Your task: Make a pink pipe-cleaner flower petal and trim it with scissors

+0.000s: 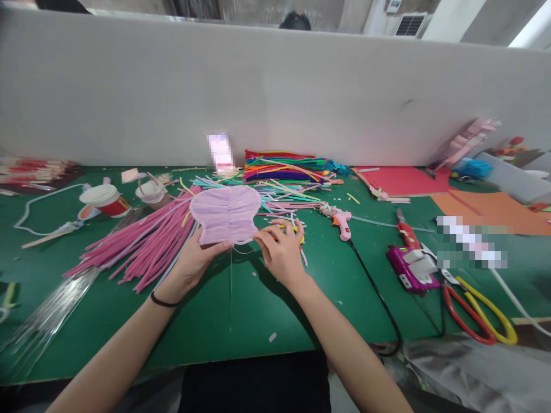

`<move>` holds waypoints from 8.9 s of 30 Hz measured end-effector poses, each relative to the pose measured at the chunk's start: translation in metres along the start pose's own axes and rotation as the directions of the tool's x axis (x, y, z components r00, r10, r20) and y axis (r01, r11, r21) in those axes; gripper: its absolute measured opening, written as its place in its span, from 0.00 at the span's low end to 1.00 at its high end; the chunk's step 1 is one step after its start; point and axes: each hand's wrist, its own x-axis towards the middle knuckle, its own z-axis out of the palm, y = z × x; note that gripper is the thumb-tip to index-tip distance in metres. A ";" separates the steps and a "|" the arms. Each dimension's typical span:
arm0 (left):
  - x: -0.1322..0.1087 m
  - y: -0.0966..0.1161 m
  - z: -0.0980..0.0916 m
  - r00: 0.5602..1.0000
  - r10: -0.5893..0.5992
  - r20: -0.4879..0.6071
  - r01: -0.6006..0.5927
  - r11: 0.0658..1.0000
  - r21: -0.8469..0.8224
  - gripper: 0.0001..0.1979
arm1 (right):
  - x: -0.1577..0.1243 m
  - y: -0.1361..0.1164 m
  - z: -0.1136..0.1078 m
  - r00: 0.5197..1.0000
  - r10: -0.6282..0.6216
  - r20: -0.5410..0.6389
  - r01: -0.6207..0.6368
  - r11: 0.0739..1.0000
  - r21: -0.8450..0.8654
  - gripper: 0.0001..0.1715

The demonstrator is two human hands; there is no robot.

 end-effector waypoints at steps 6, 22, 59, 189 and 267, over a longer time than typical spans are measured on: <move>0.000 -0.001 0.000 1.000 0.003 -0.022 -0.003 1.000 0.009 0.34 | 0.001 -0.005 -0.004 0.999 0.046 0.026 -0.046 0.999 0.024 0.06; -0.002 -0.001 0.007 0.999 0.018 -0.039 -0.021 0.996 -0.092 0.32 | 0.000 -0.016 -0.002 0.995 0.099 -0.034 -0.098 0.995 0.015 0.05; -0.001 0.002 0.011 0.992 -0.071 -0.106 0.048 0.978 -0.204 0.29 | 0.006 0.002 -0.009 0.991 0.102 0.082 -0.117 0.970 0.214 0.08; 0.010 -0.016 0.002 0.926 -0.377 0.007 0.371 0.910 -0.183 0.28 | -0.006 0.017 0.004 0.951 -0.059 0.304 0.062 0.998 -0.003 0.12; 0.013 -0.031 -0.018 0.960 0.240 0.146 -0.248 0.483 0.840 0.34 | -0.013 -0.002 0.012 0.911 0.196 0.364 -0.202 0.979 -0.021 0.10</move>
